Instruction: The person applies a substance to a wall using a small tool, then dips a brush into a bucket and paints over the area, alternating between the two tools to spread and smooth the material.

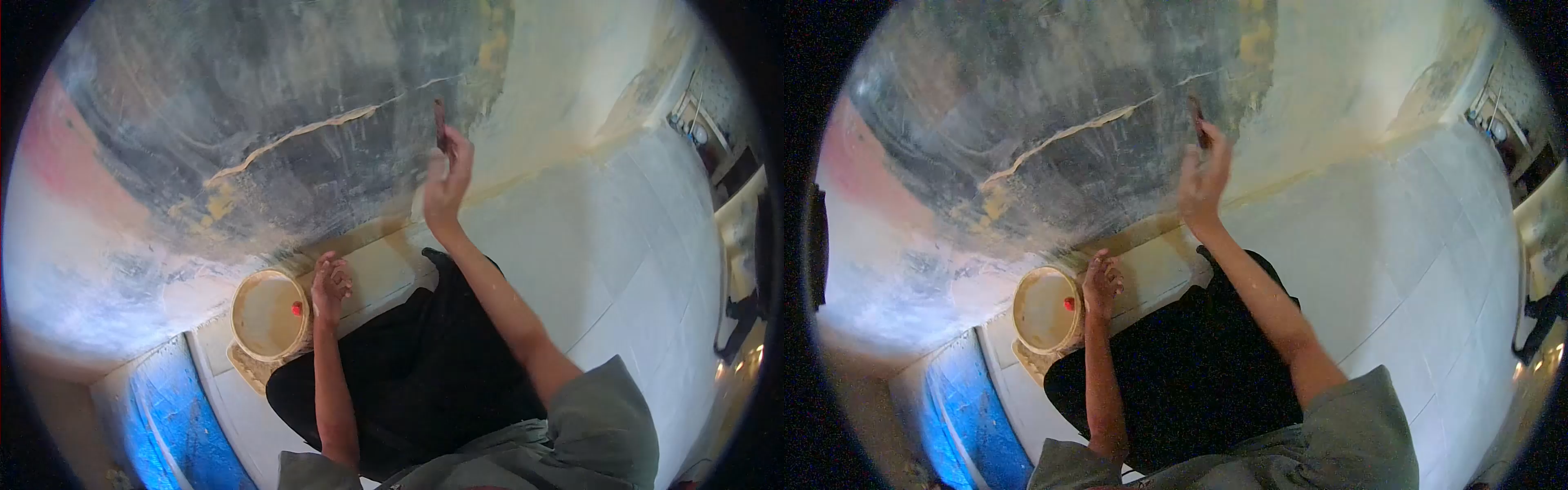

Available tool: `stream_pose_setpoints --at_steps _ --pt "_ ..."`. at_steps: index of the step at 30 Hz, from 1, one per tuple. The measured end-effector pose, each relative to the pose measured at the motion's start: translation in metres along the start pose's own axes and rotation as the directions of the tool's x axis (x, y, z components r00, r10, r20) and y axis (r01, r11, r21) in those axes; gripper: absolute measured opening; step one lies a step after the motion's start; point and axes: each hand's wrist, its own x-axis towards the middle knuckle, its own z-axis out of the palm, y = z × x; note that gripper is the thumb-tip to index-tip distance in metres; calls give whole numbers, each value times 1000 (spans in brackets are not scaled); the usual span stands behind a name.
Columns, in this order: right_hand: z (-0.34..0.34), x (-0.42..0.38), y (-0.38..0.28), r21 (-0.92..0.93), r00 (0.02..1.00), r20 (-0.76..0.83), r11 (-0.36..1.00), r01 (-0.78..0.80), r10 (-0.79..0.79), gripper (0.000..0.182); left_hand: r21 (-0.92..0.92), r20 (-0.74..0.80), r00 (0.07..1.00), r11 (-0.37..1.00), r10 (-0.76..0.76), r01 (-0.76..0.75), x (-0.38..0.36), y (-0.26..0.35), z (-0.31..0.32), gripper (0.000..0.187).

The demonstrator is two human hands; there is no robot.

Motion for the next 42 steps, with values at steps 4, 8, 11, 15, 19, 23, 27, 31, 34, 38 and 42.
stream_pose_setpoints --at_steps 4,8,11,15,19,23,27,31,34,38,42 --pt "23 13 26 102 647 591 840 533 -482 52 44 -21 1000 999 15 -14 1 -7 -10 40" --pt "13 50 82 -202 731 466 745 636 -498 60 37 -62 998 999 8 -5 7 -14 -18 42" --pt "-10 45 112 -101 645 568 735 671 -511 60 62 -89 996 998 -6 12 9 -24 -16 43" --pt "-52 100 127 -223 612 668 671 707 -423 57 139 -15 999 989 -43 45 11 -23 -19 46" --pt "-42 109 160 253 94 784 455 854 -613 61 206 -49 998 977 -47 56 19 -34 -17 47" --pt "-62 170 115 -421 748 308 620 662 -588 66 242 -29 994 964 -101 105 11 -34 -13 51" --pt "-71 196 117 -546 681 722 506 668 -120 72 306 13 994 947 -105 96 17 -40 -13 52" --pt "-63 172 139 65 315 748 538 840 -583 75 314 8 996 946 -93 86 24 -54 -21 52" --pt "-70 216 149 -101 377 690 433 896 -618 79 342 -1 996 936 -90 85 20 -45 -22 53" --pt "-69 206 143 -175 426 750 468 866 -507 82 322 -18 994 940 -111 111 21 -55 -14 53" --pt "-67 199 144 -296 579 656 540 788 -484 84 341 17 992 933 -127 114 19 -49 -19 54"
